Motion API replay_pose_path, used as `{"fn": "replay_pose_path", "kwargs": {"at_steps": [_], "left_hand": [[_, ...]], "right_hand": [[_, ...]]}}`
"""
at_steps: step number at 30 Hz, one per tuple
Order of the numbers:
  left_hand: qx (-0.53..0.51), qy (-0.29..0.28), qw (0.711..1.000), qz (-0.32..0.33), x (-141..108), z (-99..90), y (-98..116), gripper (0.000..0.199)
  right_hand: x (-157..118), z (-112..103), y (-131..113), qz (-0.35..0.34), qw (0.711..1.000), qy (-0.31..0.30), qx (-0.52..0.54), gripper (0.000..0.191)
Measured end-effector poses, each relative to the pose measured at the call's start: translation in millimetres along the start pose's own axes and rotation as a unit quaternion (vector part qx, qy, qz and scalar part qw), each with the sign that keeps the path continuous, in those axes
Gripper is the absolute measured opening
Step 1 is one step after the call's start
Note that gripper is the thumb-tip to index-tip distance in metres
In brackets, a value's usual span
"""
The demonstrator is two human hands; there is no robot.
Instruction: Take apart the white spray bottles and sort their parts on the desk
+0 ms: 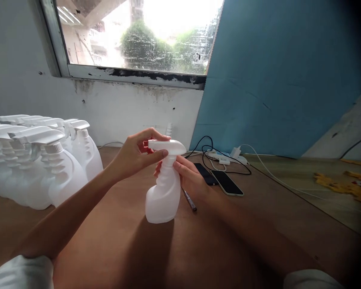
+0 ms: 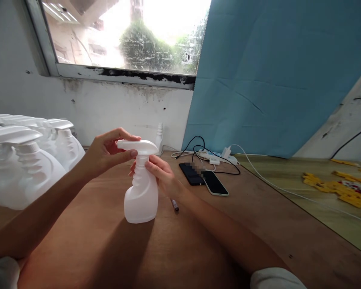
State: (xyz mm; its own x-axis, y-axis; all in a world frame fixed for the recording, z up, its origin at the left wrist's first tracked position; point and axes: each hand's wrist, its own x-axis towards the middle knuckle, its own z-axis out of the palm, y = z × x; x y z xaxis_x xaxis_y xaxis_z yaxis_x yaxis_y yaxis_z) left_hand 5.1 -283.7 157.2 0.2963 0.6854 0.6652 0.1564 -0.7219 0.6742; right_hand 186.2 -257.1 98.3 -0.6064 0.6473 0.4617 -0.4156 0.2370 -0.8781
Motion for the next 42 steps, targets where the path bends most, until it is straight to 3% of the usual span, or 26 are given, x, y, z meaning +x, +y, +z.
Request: {"fn": "replay_pose_path", "kwargs": {"at_steps": [5,15,17,22,28,34,37,42], "left_hand": [[-0.077,-0.029,0.996,-0.034,0.5,3.2,-1.0,0.024],[-0.105,-0.031,0.993,-0.038,1.0,3.3,-4.1,0.024],[-0.107,-0.029,0.993,-0.040,1.0,3.8,-3.9,0.024],[-0.109,-0.011,0.993,-0.053,0.8,4.0,-3.2,0.025],[-0.093,-0.009,0.994,-0.054,2.4,2.3,-3.7,0.025],[-0.079,-0.002,0.995,-0.055,2.5,1.0,-2.6,0.025],[-0.085,-0.014,0.995,-0.054,2.4,0.7,-1.4,0.024],[-0.074,-0.002,0.996,-0.050,2.5,0.4,-1.0,0.024]], "right_hand": [[0.6,4.9,4.6,-0.014,0.999,0.040,0.000,0.031],[1.3,6.3,5.6,-0.019,0.999,0.040,0.000,0.030],[1.0,6.3,5.8,-0.026,0.999,0.041,0.007,0.034],[0.0,2.7,7.5,-0.033,0.999,0.018,0.029,0.023],[1.7,7.2,7.0,-0.027,0.998,0.055,0.002,0.033],[1.4,7.9,6.6,-0.038,0.998,0.043,0.009,0.025],[2.2,8.5,6.6,-0.035,0.998,0.055,0.004,0.030],[1.2,8.7,4.9,-0.037,0.998,0.029,0.047,0.023]]}}
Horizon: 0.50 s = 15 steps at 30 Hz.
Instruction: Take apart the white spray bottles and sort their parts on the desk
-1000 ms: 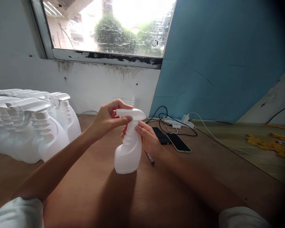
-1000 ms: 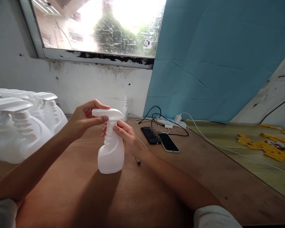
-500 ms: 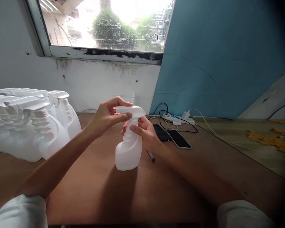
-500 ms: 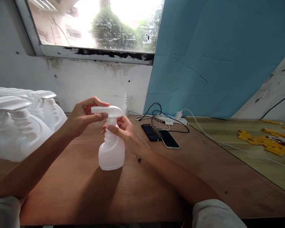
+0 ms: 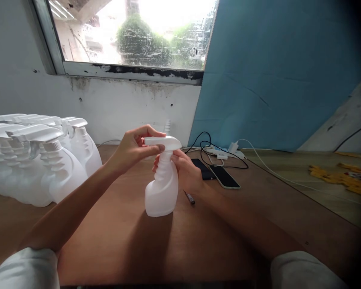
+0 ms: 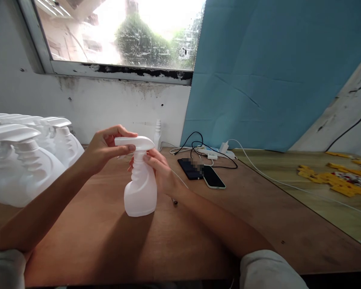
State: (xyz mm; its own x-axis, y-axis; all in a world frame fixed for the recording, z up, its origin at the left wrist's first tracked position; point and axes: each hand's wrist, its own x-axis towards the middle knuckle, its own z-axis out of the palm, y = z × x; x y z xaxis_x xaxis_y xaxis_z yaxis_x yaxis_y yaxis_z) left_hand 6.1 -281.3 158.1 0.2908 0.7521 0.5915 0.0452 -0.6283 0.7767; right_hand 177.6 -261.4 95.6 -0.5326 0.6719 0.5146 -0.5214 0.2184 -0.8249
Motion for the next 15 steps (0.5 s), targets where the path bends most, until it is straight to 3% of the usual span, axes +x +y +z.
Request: {"fn": "replay_pose_path", "kwargs": {"at_steps": [4,8,15], "left_hand": [[0.009,0.010,1.000,0.003,-0.3,0.6,1.4,0.024],[0.016,0.013,1.000,0.001,-0.2,0.2,2.0,0.021],[0.016,0.009,1.000,0.002,-0.5,-0.6,0.0,0.022]], "right_hand": [[0.0,-0.4,1.3,0.005,1.000,0.010,-0.012,0.023],[1.5,1.0,1.4,0.006,0.999,0.024,-0.021,0.034],[0.6,-0.8,0.2,0.008,1.000,0.001,-0.004,0.024]]}}
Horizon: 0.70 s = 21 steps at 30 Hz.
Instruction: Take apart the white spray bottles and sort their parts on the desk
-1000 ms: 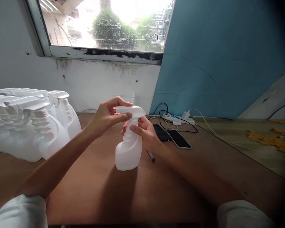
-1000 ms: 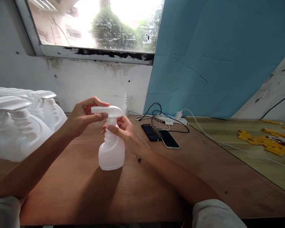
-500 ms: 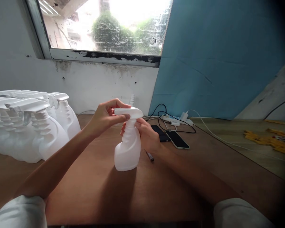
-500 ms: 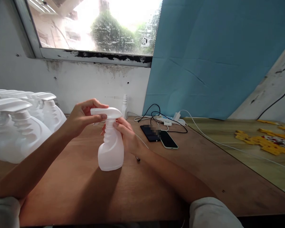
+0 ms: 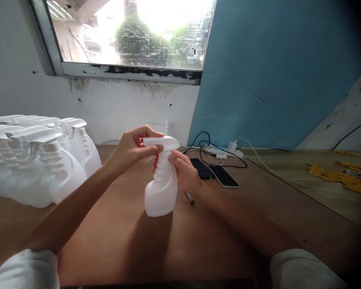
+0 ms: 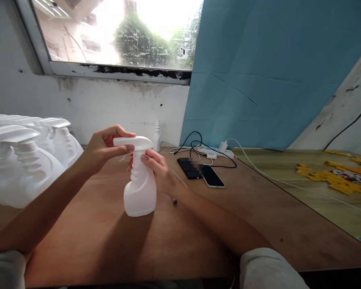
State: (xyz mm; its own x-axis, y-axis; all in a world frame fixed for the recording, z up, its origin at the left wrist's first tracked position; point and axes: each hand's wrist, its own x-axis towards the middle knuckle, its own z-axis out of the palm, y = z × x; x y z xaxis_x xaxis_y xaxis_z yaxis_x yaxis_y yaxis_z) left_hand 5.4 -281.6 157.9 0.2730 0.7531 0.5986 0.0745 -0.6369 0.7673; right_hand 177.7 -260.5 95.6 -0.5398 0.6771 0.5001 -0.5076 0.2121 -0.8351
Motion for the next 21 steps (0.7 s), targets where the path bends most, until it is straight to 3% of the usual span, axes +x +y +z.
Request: {"fn": "replay_pose_path", "kwargs": {"at_steps": [5,13,21], "left_hand": [[0.003,0.005,1.000,0.003,0.0,0.6,-0.3,0.021],[0.001,-0.007,1.000,0.002,-0.7,1.2,1.0,0.022],[0.015,0.008,1.000,0.003,-2.1,2.3,3.3,0.023]], "right_hand": [[1.4,0.9,1.2,0.000,1.000,0.007,-0.012,0.031],[-0.1,-4.7,1.9,-0.011,0.999,-0.020,-0.024,0.022],[0.2,8.4,7.4,-0.073,0.993,0.029,-0.086,0.027]]}}
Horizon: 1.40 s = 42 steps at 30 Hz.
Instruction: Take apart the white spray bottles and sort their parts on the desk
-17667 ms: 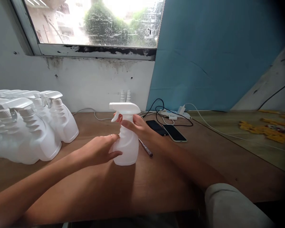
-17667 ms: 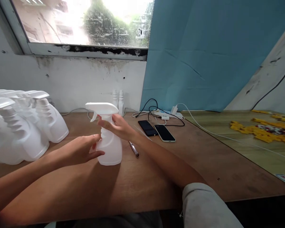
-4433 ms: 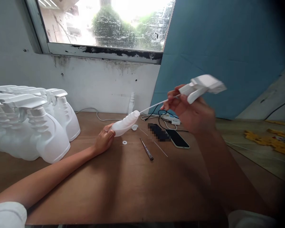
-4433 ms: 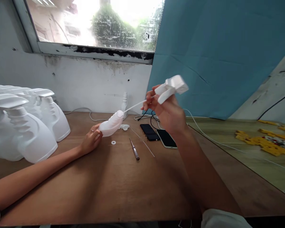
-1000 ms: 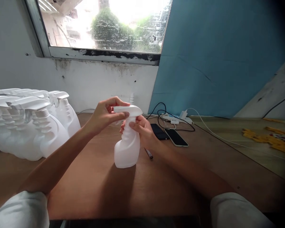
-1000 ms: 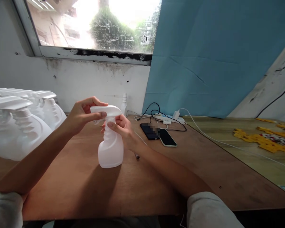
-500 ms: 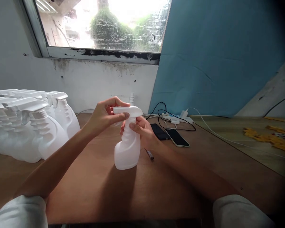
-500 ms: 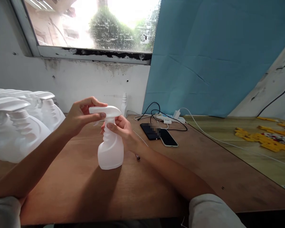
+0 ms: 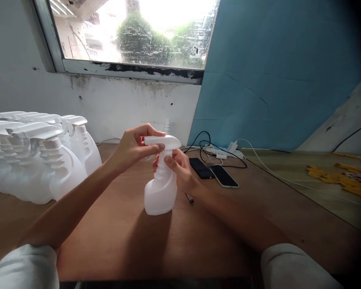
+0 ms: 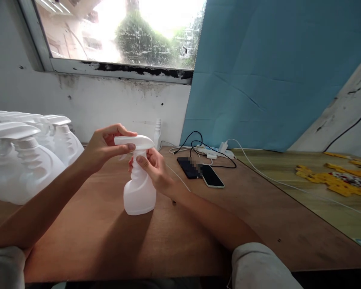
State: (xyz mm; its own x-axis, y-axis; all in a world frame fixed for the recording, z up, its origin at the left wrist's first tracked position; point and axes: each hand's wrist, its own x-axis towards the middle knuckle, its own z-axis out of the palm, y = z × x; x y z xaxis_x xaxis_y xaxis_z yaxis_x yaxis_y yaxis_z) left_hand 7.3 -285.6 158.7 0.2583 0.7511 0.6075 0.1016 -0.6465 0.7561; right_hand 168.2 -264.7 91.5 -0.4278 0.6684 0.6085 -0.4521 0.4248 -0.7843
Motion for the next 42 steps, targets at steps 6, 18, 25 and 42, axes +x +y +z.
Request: {"fn": "replay_pose_path", "kwargs": {"at_steps": [6,18,25,42], "left_hand": [[-0.007,0.000,1.000,-0.004,1.4,-3.6,-2.1,0.025],[0.063,-0.027,0.998,0.002,-2.9,-1.8,3.4,0.032],[0.023,-0.048,0.999,-0.009,-3.4,-2.5,6.1,0.034],[0.190,0.024,0.982,-0.003,-0.5,-48.7,16.7,0.025]], "right_hand": [[7.9,-9.7,-2.4,0.049,0.998,-0.039,0.033,0.029],[14.9,-36.0,-7.7,0.201,0.949,-0.228,0.083,0.043],[11.8,-27.9,-11.6,0.177,0.961,-0.197,0.075,0.038],[13.7,-16.7,-1.6,0.146,0.962,-0.210,-0.093,0.064]]}}
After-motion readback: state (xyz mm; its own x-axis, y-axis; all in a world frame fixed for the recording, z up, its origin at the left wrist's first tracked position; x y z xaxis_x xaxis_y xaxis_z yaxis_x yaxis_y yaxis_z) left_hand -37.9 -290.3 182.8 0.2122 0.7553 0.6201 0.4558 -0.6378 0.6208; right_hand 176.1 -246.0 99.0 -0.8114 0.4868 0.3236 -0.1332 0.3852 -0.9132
